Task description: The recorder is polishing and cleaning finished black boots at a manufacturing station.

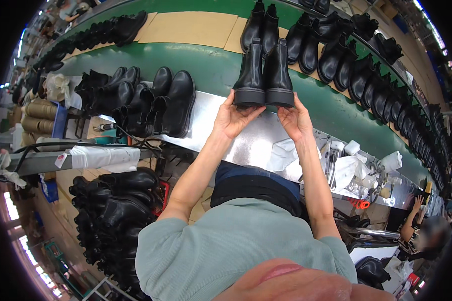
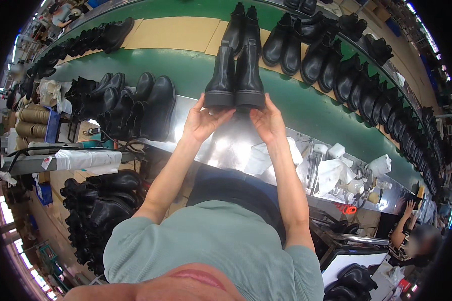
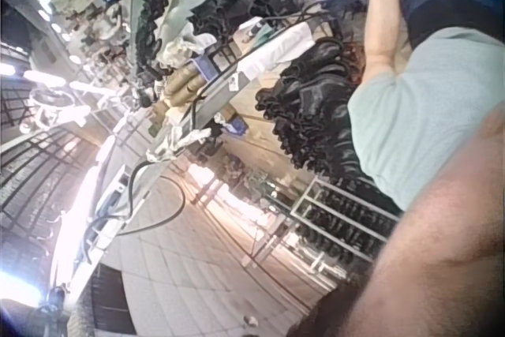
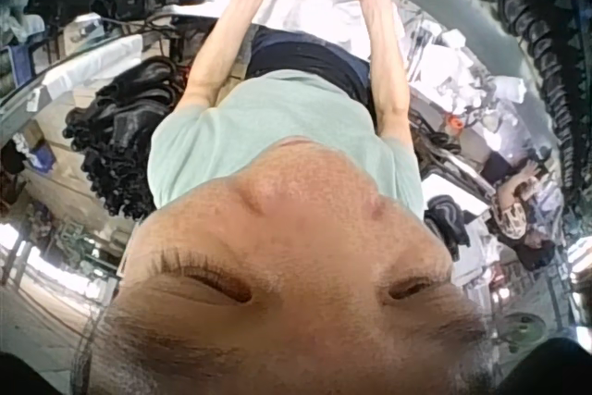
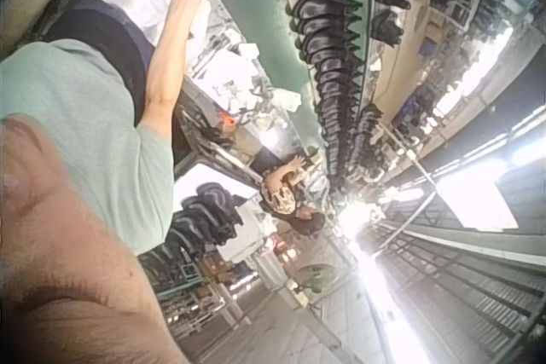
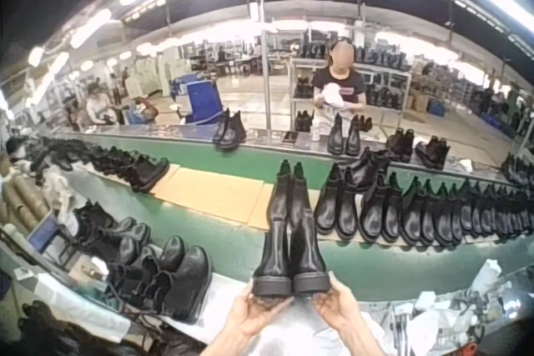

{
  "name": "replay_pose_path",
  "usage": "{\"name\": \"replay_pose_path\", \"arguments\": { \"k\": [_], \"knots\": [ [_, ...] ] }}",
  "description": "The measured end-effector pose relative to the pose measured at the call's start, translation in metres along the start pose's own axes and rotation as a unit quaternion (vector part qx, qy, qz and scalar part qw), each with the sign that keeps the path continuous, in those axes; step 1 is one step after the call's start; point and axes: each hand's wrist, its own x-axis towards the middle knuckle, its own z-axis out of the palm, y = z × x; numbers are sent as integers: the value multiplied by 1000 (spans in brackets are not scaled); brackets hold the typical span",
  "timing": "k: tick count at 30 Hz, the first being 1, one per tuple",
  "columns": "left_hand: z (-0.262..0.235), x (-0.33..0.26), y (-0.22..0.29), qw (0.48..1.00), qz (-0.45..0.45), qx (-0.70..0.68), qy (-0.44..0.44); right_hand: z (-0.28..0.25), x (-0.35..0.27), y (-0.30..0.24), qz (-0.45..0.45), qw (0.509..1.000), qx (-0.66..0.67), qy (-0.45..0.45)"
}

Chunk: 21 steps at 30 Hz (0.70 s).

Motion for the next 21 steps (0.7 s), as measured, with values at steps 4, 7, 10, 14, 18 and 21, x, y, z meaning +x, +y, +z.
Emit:
{"name": "replay_pose_path", "arguments": {
  "k": [4, 7, 10, 14, 18, 21],
  "knots": [
    [1, -5, -4, 1000, 19, 21, 1, -2, -3, 3, 17, 1000, 16, -1],
    [1, -5, -4, 999, 29, 40, -17, -2, -4, 5, 21, 999, 29, 0],
    [-1, -4, -4, 997, 43, 61, -22, 0, -4, 6, 25, 999, 42, -17],
    [-7, -7, 9, 992, 31, 103, -60, -8, 1, -2, 74, 992, -17, -98],
    [-61, -20, 37, 923, 86, 366, -78, 4, -30, 17, -101, 895, -435, -12],
    [-86, -48, 23, 449, 387, 804, 42, -31, -30, 50, -330, 663, -671, -40]
  ]
}}
